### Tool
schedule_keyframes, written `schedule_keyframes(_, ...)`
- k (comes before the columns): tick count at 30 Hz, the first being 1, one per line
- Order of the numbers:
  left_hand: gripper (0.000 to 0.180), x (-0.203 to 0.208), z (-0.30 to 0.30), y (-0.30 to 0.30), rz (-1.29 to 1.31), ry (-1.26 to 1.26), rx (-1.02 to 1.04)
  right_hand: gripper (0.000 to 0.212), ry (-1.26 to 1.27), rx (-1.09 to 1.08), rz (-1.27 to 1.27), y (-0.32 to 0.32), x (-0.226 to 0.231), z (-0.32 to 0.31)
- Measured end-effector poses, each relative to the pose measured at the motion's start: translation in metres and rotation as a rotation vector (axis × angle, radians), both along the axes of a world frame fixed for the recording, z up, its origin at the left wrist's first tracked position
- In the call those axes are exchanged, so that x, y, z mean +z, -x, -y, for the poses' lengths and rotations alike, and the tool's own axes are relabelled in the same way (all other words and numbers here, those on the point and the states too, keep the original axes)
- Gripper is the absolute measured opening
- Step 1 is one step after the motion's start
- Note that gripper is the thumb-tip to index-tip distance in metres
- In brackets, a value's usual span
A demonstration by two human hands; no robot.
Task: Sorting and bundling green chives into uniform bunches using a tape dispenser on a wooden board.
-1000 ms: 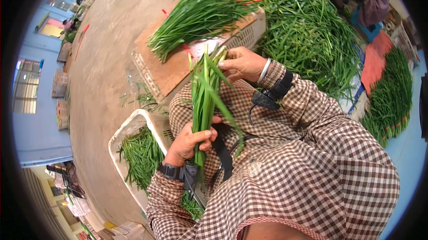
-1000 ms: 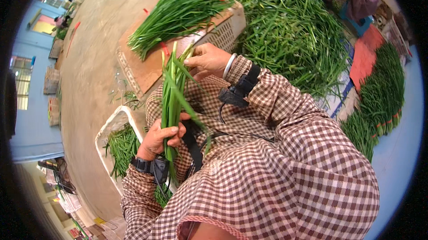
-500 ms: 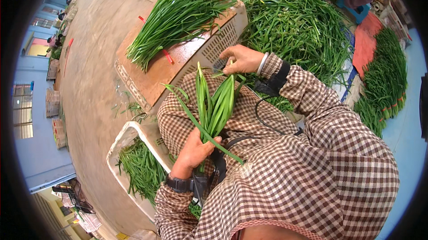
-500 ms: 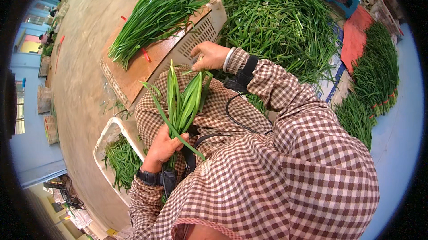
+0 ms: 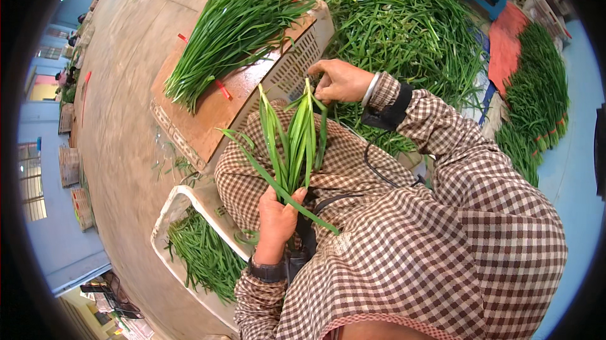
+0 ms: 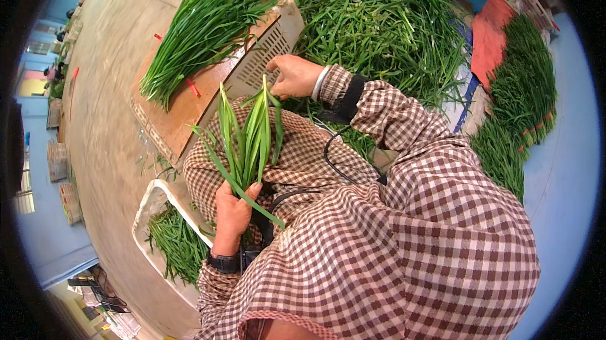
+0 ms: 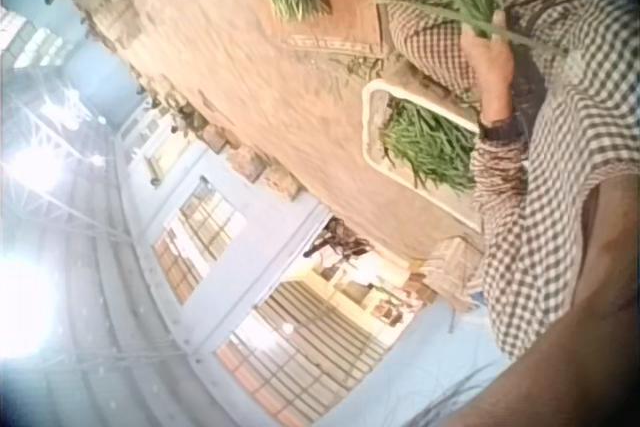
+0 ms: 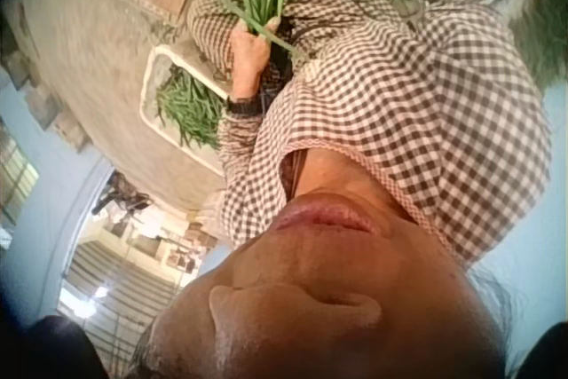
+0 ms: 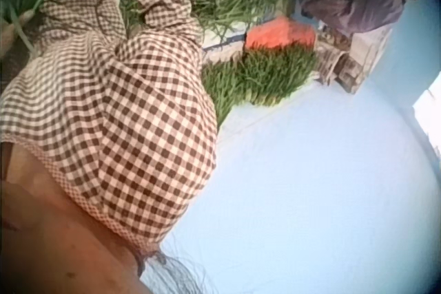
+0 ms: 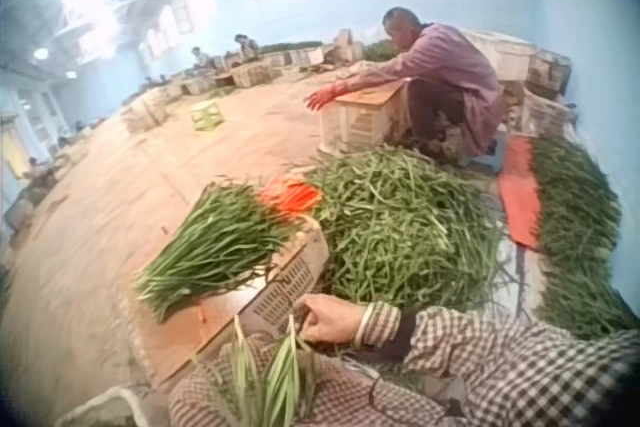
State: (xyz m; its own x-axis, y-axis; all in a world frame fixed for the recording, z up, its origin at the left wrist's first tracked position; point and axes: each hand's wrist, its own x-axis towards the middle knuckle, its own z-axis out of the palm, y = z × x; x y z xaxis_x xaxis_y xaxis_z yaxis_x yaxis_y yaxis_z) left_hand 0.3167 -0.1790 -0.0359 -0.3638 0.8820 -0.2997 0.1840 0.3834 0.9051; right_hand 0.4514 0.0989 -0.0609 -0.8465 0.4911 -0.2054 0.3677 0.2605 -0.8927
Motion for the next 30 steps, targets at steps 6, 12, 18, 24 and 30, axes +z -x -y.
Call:
schedule_keyframes(6,0.023,-0.002,-0.002,-0.002,-0.064,-0.006,-0.014,0.054,0.632,-0.192,-0.178,0.002,0.000,0.008)
schedule_keyframes(12,0.020,0.002,-0.005,-0.001,0.035,-0.014,0.011,0.044,0.528,-0.015,-0.177,-0.004,0.003,0.000)
schedule_keyframes(18,0.021,0.005,-0.004,0.000,-0.060,0.049,-0.018,0.026,0.247,-0.196,-0.103,-0.011,-0.016,-0.039)
schedule_keyframes(24,0.020,0.005,-0.004,-0.002,-0.105,0.082,-0.039,0.034,-0.371,0.075,-0.217,-0.001,0.013,-0.018)
schedule_keyframes(30,0.021,0.008,-0.009,-0.004,-0.010,0.109,-0.017,0.021,-0.582,0.237,0.013,0.008,-0.021,-0.008)
